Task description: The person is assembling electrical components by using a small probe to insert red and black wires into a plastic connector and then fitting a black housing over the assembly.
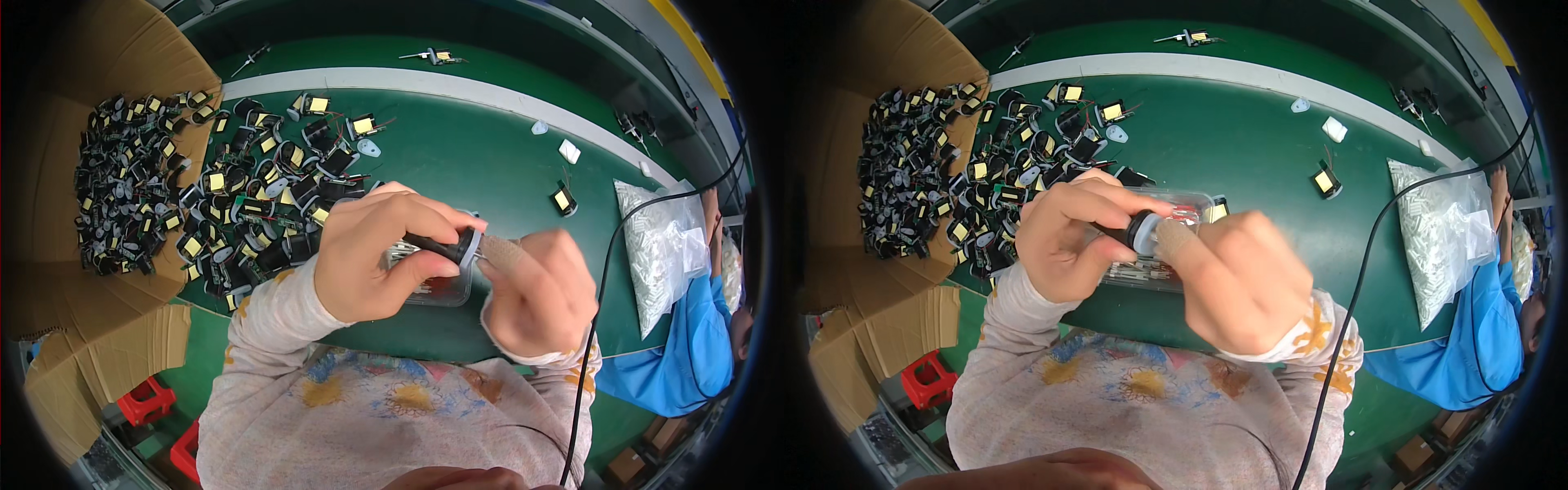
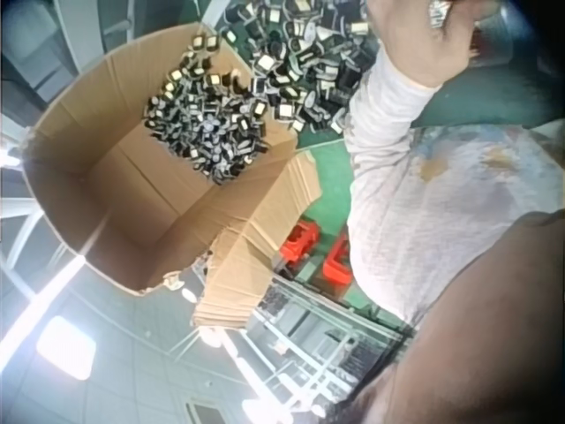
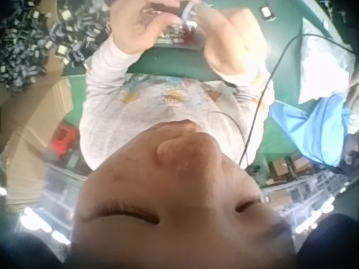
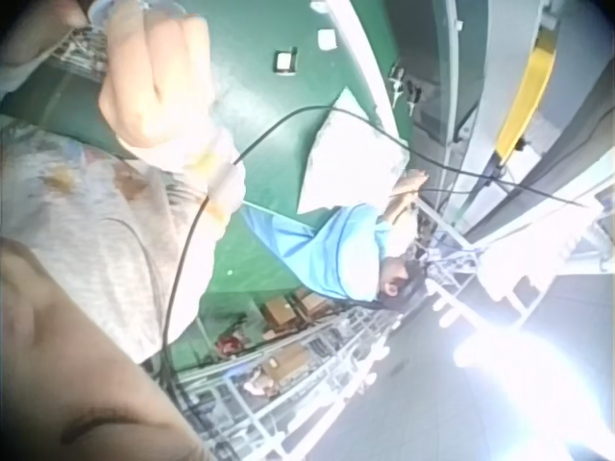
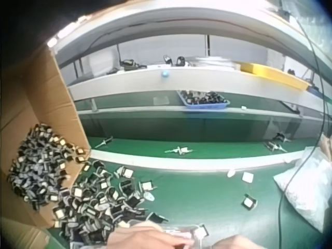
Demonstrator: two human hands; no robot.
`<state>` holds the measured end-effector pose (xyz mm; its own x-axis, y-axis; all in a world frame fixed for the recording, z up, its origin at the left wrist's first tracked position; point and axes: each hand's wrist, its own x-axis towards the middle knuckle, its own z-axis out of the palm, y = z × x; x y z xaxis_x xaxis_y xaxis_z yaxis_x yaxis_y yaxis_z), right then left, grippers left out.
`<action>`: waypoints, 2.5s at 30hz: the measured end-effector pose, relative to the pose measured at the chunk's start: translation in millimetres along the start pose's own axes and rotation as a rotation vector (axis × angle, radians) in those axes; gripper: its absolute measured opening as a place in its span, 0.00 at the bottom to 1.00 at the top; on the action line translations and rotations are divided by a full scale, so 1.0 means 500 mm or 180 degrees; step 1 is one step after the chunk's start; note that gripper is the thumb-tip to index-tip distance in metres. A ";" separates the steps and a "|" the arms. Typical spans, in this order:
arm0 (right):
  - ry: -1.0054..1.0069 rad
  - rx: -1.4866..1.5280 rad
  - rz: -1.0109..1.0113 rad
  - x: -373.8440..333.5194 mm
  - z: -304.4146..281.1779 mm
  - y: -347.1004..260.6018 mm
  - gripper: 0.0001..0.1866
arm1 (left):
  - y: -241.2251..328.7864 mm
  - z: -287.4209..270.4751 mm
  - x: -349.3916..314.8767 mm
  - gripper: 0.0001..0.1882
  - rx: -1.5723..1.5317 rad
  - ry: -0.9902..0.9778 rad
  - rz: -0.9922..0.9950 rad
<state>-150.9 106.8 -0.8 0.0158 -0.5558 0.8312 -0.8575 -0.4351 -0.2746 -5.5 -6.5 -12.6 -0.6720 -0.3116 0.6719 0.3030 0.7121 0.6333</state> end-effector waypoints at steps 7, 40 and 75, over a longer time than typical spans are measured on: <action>-0.0325 -0.0070 0.0488 0.011 0.015 0.020 0.13 | -0.014 -0.005 0.002 0.11 0.0833 0.0247 0.0089; -0.0244 -0.2004 0.0772 -0.006 0.138 0.509 0.27 | -0.284 -0.061 0.003 0.13 0.4068 -0.1298 -0.1536; -0.0830 0.3964 0.3377 -0.016 0.059 0.104 0.29 | -0.116 -0.108 -0.002 0.05 -0.1857 0.0253 -0.1400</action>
<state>-180.4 67.8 -36.2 -0.0791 -0.9964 -0.0297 0.3673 -0.0015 -0.9301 14.2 -81.5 -28.9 -0.7699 -0.5519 0.3203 0.3420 0.0669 0.9373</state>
